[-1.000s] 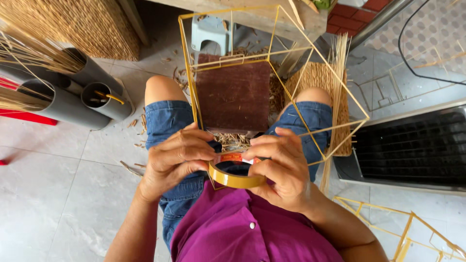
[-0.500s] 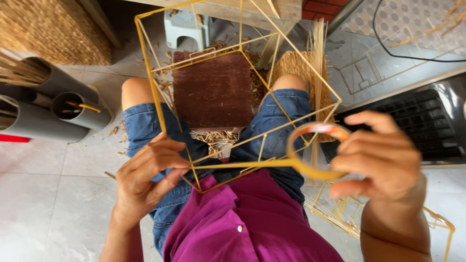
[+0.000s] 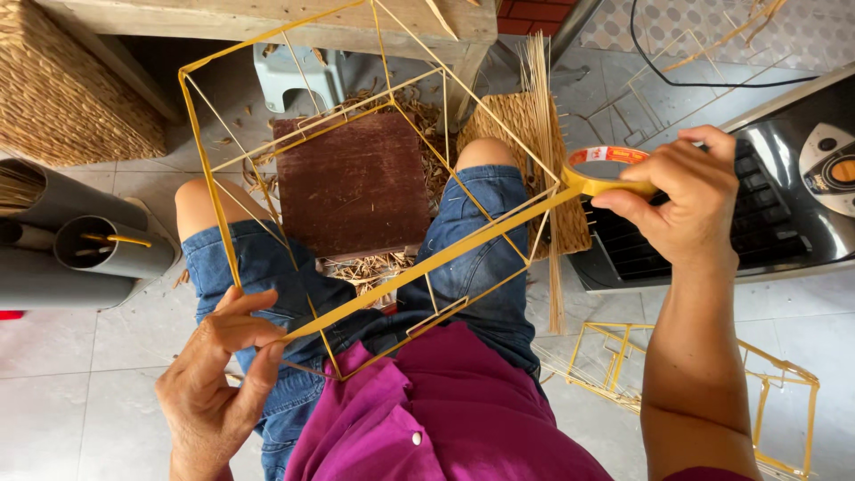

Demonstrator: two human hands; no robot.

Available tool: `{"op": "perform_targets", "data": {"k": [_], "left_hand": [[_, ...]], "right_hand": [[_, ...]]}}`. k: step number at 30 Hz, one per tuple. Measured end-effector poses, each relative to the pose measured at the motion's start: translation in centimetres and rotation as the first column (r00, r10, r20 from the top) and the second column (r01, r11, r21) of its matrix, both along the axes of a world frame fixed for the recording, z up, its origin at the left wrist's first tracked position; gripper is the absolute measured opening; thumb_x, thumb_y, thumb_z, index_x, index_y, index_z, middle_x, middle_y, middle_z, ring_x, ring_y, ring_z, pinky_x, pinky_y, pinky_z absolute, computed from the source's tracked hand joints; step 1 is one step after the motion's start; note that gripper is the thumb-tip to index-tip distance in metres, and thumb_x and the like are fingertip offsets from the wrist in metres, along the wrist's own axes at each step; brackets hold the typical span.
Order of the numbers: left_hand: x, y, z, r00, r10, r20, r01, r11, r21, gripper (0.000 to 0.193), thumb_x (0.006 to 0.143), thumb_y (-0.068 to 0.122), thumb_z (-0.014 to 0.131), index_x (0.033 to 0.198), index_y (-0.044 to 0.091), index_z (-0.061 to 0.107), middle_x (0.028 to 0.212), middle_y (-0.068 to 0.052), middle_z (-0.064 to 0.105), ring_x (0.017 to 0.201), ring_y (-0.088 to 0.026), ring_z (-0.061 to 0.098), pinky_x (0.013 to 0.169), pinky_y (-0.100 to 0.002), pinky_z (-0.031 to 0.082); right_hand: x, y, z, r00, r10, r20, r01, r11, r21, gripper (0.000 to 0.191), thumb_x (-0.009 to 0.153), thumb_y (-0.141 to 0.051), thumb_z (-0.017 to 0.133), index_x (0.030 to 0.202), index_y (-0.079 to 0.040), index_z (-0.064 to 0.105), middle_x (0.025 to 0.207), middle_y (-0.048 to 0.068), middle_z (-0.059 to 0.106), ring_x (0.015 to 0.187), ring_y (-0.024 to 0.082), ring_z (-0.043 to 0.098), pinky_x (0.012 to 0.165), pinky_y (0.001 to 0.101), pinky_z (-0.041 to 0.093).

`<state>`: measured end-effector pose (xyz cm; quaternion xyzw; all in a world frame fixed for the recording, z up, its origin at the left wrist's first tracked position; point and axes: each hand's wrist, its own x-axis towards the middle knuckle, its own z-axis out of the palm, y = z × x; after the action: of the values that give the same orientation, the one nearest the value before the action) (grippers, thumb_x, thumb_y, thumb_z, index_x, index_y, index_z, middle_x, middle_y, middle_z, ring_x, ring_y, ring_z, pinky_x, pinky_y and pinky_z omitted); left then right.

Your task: The person sits on a low stool and first splits thin bamboo strips with a small knife, then holds a bamboo frame on their lap and wraps yellow tape around its joints, rotating the frame to tape successive edges.

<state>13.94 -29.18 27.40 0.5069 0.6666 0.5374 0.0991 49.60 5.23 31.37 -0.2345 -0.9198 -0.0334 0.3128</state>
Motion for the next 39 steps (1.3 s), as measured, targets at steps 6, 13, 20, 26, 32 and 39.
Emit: {"op": "perform_targets", "data": {"k": [6, 13, 20, 26, 32, 39], "left_hand": [[0.1, -0.2, -0.1, 1.0, 0.012, 0.021, -0.012, 1.0, -0.01, 0.006, 0.093, 0.003, 0.069, 0.097, 0.004, 0.065, 0.094, -0.006, 0.071, 0.119, -0.029, 0.072, 0.123, -0.051, 0.046], [0.3, 0.0, 0.0, 1.0, 0.029, 0.007, -0.029, 0.999, -0.024, 0.003, 0.095, 0.004, 0.069, 0.095, 0.004, 0.067, 0.092, -0.007, 0.071, 0.118, -0.029, 0.072, 0.122, -0.053, 0.046], [1.1, 0.5, 0.6, 0.999, 0.043, 0.001, -0.043, 0.998, 0.039, 0.007, 0.093, 0.0, 0.066, 0.098, 0.003, 0.062, 0.091, -0.005, 0.07, 0.116, -0.028, 0.073, 0.12, -0.05, 0.048], [0.9, 0.5, 1.2, 1.0, 0.01, 0.003, -0.01, 0.999, 0.05, 0.012, 0.091, -0.003, 0.067, 0.099, 0.004, 0.062, 0.094, -0.006, 0.071, 0.117, -0.03, 0.073, 0.12, -0.05, 0.048], [0.9, 0.5, 1.7, 1.0, 0.005, -0.023, -0.004, 1.0, 0.025, 0.009, 0.09, -0.002, 0.067, 0.098, 0.003, 0.069, 0.095, -0.009, 0.071, 0.118, -0.03, 0.072, 0.119, -0.049, 0.048], [0.9, 0.7, 2.6, 0.998, 0.001, -0.065, -0.003, 1.0, -0.029, 0.007, 0.093, -0.001, 0.064, 0.096, 0.003, 0.07, 0.094, -0.008, 0.072, 0.119, -0.03, 0.072, 0.119, -0.05, 0.048]], "right_hand": [[-1.3, 0.3, -0.4, 1.0, 0.003, -0.028, -0.004, 0.999, -0.035, 0.043, 0.087, -0.039, 0.094, 0.082, -0.008, 0.066, 0.072, 0.001, 0.063, 0.069, 0.018, 0.059, 0.103, 0.0375, 0.043], [-1.6, 0.9, -1.3, 0.999, 0.002, -0.038, -0.004, 0.998, -0.07, 0.041, 0.087, -0.036, 0.095, 0.084, -0.007, 0.066, 0.075, 0.001, 0.065, 0.072, 0.018, 0.06, 0.104, 0.0369, 0.044], [-4.1, -1.5, 1.2, 1.0, -0.003, 0.003, 0.003, 0.988, -0.152, 0.023, 0.09, -0.02, 0.088, 0.096, -0.006, 0.071, 0.089, 0.005, 0.069, 0.085, 0.024, 0.064, 0.105, 0.0402, 0.045], [-7.8, -5.9, 3.6, 0.988, 0.13, -0.089, -0.143, 0.976, -0.166, 0.025, 0.09, 0.0, 0.075, 0.114, -0.002, 0.073, 0.115, 0.014, 0.072, 0.112, 0.034, 0.069, 0.104, 0.0414, 0.051], [-12.2, -8.8, 2.9, 0.881, 0.468, -0.072, -0.468, 0.836, -0.286, 0.024, 0.09, -0.007, 0.077, 0.113, -0.004, 0.074, 0.117, 0.009, 0.074, 0.118, 0.027, 0.071, 0.105, 0.0405, 0.055], [-15.8, -10.5, 1.7, 0.799, 0.599, 0.046, -0.557, 0.767, -0.32, 0.023, 0.086, -0.015, 0.081, 0.107, -0.007, 0.075, 0.105, 0.005, 0.076, 0.105, 0.023, 0.073, 0.089, 0.0381, 0.057]]}}
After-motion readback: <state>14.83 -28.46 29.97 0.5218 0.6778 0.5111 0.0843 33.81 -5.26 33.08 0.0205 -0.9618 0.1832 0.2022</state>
